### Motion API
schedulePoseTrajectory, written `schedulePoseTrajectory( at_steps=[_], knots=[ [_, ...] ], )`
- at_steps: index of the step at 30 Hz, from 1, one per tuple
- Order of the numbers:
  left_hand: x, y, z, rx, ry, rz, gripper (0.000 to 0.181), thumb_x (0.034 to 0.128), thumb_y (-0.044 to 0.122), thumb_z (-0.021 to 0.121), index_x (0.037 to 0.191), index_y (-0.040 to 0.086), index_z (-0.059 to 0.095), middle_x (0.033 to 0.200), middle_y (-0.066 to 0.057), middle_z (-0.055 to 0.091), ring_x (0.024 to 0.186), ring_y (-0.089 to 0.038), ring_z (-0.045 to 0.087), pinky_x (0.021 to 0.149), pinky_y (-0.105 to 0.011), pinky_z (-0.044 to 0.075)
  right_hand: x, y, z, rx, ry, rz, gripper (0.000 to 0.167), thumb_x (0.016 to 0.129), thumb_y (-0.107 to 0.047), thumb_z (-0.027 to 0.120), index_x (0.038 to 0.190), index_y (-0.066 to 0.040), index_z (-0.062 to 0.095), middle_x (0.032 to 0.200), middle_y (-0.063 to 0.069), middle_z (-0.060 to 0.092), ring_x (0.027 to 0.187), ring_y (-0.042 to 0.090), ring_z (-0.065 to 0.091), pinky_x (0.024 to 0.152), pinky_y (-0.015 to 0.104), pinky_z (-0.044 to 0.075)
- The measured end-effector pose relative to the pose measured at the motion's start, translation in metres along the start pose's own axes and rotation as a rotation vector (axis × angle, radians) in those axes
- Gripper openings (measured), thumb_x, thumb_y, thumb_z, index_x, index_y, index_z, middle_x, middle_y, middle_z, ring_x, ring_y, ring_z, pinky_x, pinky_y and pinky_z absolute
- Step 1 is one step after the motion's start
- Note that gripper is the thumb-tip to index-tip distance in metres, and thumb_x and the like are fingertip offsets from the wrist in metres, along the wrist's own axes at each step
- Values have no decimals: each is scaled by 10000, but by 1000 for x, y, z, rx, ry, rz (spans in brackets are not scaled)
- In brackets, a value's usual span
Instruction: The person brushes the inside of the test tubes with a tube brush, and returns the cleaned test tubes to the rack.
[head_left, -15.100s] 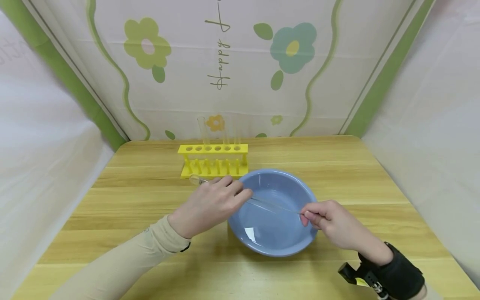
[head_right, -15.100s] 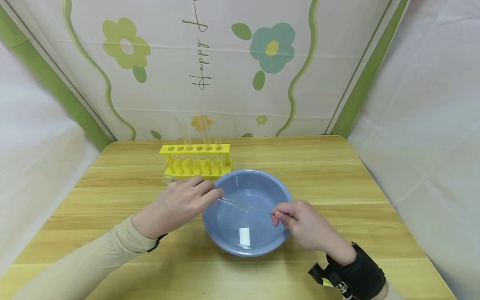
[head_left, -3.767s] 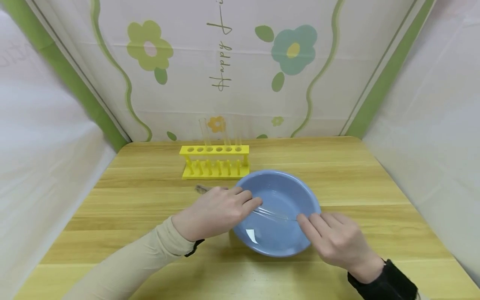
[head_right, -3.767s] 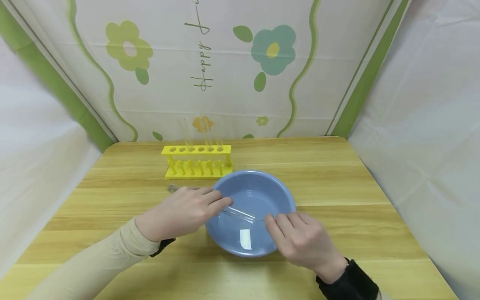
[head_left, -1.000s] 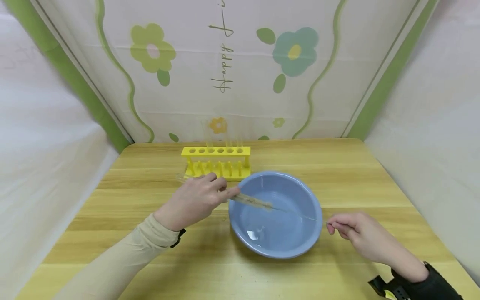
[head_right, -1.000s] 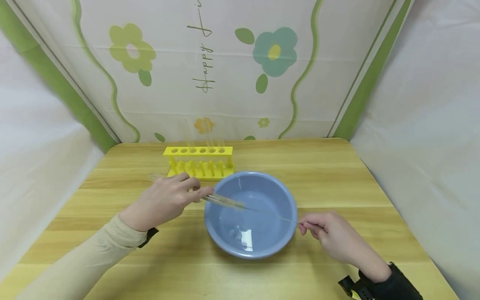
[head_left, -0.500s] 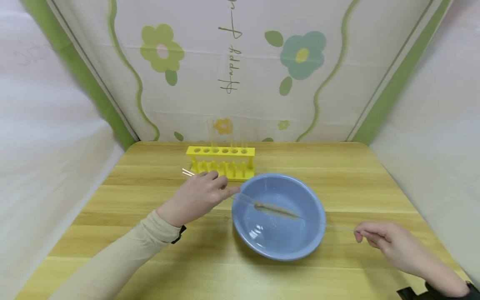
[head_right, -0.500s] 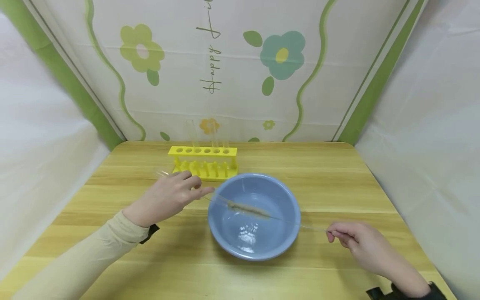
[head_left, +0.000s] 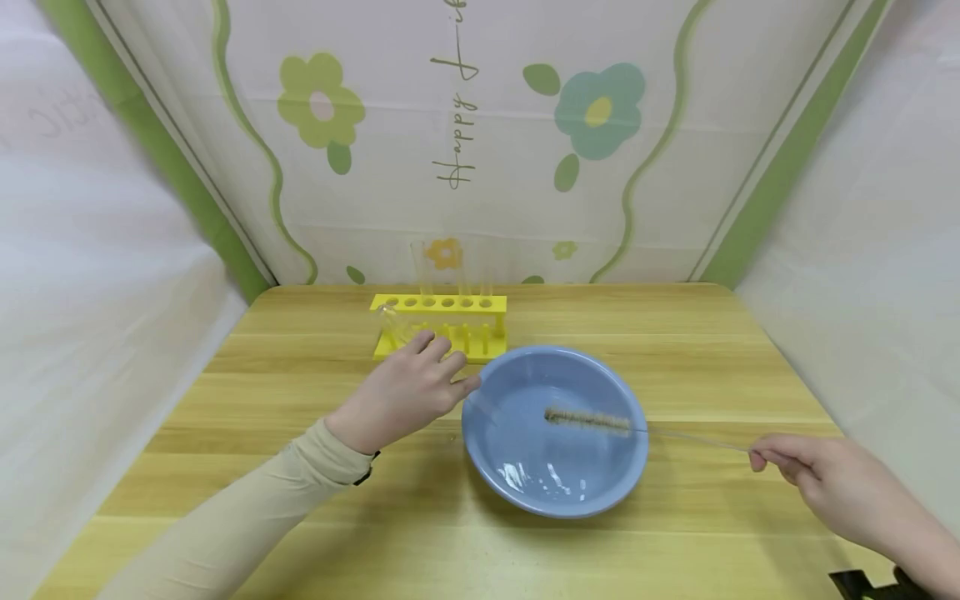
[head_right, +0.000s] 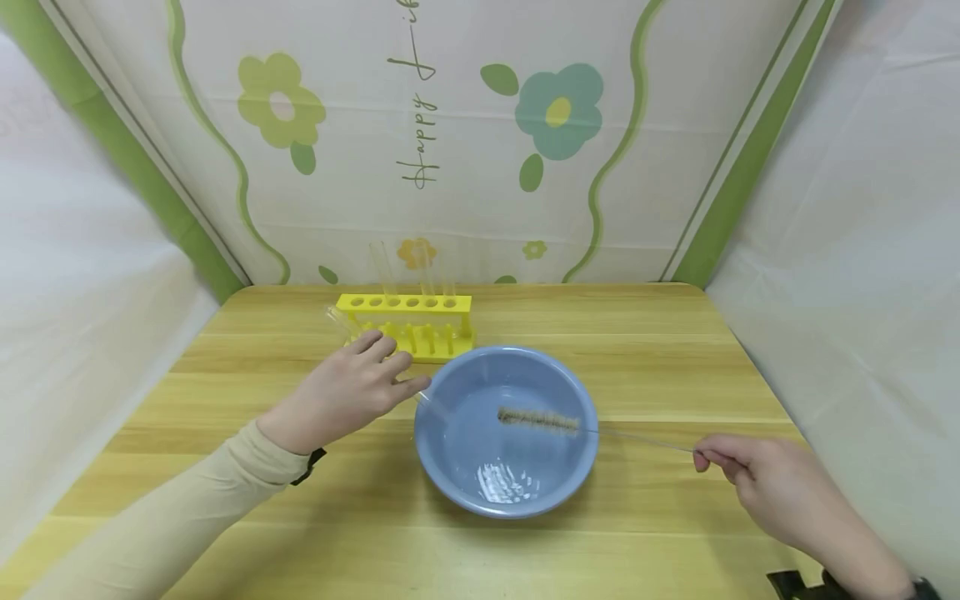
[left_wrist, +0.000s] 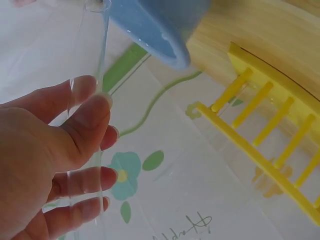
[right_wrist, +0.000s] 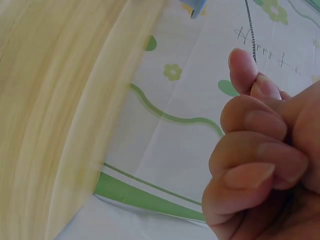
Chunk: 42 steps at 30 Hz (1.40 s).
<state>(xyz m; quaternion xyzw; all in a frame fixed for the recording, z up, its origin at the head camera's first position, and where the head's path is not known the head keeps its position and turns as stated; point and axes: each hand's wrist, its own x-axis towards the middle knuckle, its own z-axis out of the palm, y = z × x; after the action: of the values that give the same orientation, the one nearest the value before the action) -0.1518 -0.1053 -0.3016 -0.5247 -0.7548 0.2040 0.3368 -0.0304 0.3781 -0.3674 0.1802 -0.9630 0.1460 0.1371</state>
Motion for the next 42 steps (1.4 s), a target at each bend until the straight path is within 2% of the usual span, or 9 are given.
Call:
schedulePoseTrajectory(
  at_steps=[7,13,16,18,24,32,37,40,42],
  knots=[
    [8,1,-3,61,18,38,300,839,34,762,1076,216,780,914,-51,645,872,-288,557,879,-417,487,7,-10,2,-55,63,-43,438,733,144,722,909,-256,699,858,-217,659,692,-44,517,517,203,336],
    [8,0,-4,49,50,33,333,820,28,778,1085,229,775,916,-42,634,886,-297,561,914,-440,491,12,-20,5,-88,95,-82,446,700,130,753,915,-258,697,831,-204,668,676,-5,590,498,201,330],
    [5,-3,-1,-22,101,0,366,801,17,798,1095,234,770,892,-38,619,872,-288,563,915,-423,505,15,-27,4,-95,101,-87,446,702,115,755,915,-271,693,833,-204,671,658,-17,566,489,199,324],
    [2,-6,0,-131,155,-46,404,779,-22,805,1096,227,771,882,-39,624,865,-280,577,875,-396,534,17,-33,3,-92,93,-92,439,716,103,752,920,-281,689,844,-215,668,665,-32,550,494,201,345],
    [-9,-22,9,-486,310,-250,390,765,-33,815,1106,146,757,904,-70,701,829,-260,680,692,-355,586,24,-43,6,-68,105,-158,431,706,105,755,928,-259,691,857,-240,652,696,-12,598,535,224,447],
    [-24,-52,22,-585,474,-558,385,775,41,833,1145,30,728,970,-154,713,802,-300,683,666,-384,565,31,-49,11,-69,102,-177,429,702,85,762,915,-278,680,853,-247,646,719,27,641,565,270,509],
    [-33,-74,31,-876,545,-883,352,826,52,797,1171,42,723,949,-142,668,815,-212,635,726,-243,557,38,-52,14,-66,60,-161,407,749,65,749,914,-300,676,862,-238,653,738,44,651,578,304,529],
    [-39,-88,38,-1038,543,-1090,366,873,127,765,1231,86,701,987,-123,678,875,-151,637,787,-203,555,41,-53,15,-63,36,-157,402,770,55,744,920,-312,678,870,-235,659,756,54,662,585,306,535],
    [-41,-96,43,-1098,537,-1185,379,885,174,757,1255,120,692,1018,-111,693,899,-127,650,810,-197,544,43,-53,17,-59,24,-151,397,783,48,741,919,-319,678,868,-233,660,757,53,660,584,305,533]
  ],
)
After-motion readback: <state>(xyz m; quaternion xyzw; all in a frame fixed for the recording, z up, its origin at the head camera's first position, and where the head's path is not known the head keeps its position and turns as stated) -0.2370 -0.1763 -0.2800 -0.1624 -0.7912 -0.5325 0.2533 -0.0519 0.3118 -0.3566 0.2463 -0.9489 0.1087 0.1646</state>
